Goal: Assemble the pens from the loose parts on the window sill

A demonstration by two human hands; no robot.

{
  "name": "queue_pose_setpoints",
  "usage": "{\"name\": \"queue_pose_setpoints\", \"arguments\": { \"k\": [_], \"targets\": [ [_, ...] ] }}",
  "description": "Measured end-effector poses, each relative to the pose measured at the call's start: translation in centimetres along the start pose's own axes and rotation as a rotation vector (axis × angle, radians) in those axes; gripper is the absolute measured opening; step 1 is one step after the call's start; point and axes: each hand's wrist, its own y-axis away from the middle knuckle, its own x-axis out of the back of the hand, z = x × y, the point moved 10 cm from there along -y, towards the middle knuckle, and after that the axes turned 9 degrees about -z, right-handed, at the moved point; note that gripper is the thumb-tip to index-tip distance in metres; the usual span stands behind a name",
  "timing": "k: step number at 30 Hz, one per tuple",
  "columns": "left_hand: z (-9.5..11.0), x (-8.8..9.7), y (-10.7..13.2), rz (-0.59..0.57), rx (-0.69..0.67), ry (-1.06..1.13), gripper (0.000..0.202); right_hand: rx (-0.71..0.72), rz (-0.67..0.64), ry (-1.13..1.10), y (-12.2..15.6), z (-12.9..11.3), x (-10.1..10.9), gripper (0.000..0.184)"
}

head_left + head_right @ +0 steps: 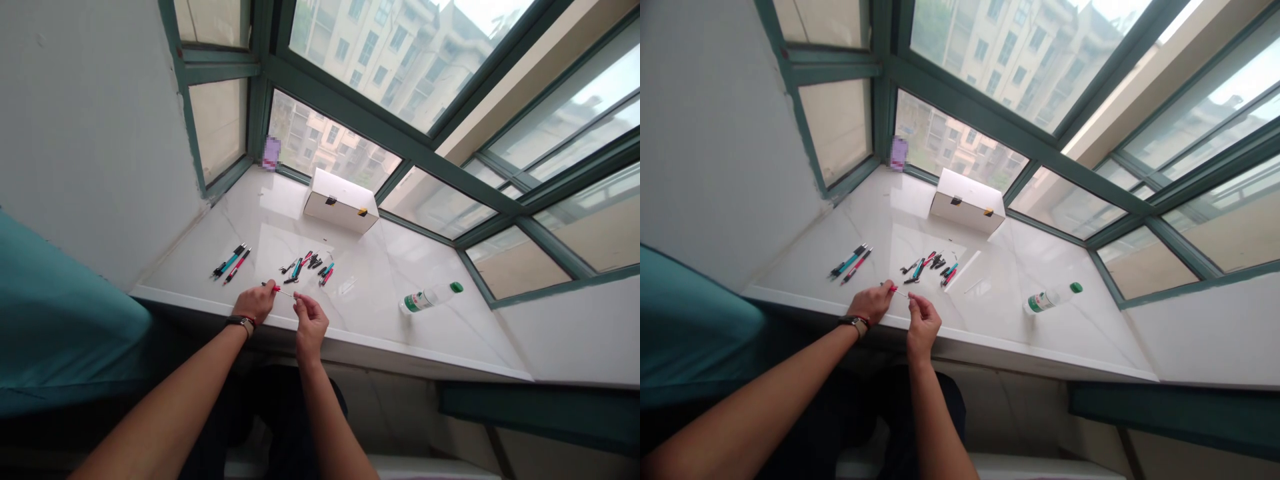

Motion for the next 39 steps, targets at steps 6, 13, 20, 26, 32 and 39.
{"name": "queue_pose_setpoints", "arguments": {
  "k": [6, 13, 20, 26, 32, 39],
  "targets": [
    [0.0, -0.2, -0.1, 0.007, 0.004, -0.021, 0.044, 0.057, -0.033, 0.233, -0.1, -1.7, -0.1, 0.033],
    [0.0, -0.2, -0.1, 0.011, 0.004, -0.036, 0.044, 0.059, -0.038, 0.232, -0.1, -1.8, -0.3, 0.032],
    [-0.1, -0.1, 0.0, -0.001, 0.022, -0.019, 0.043, 0.092, -0.031, 0.258, 0.3, -2.9, -0.6, 0.030],
    [0.0, -0.1, 0.0, 0.010, -0.004, -0.011, 0.042, 0.094, -0.024, 0.259, 0.4, -3.1, -0.7, 0.029],
    [0.0, 0.0, 0.1, 0.013, -0.001, -0.009, 0.044, 0.097, -0.025, 0.265, 0.5, -3.1, -0.7, 0.029],
    [0.0, -0.1, 0.0, 0.005, 0.012, -0.011, 0.042, 0.093, -0.042, 0.275, 0.5, -2.7, -0.9, 0.030]
  ]
}}
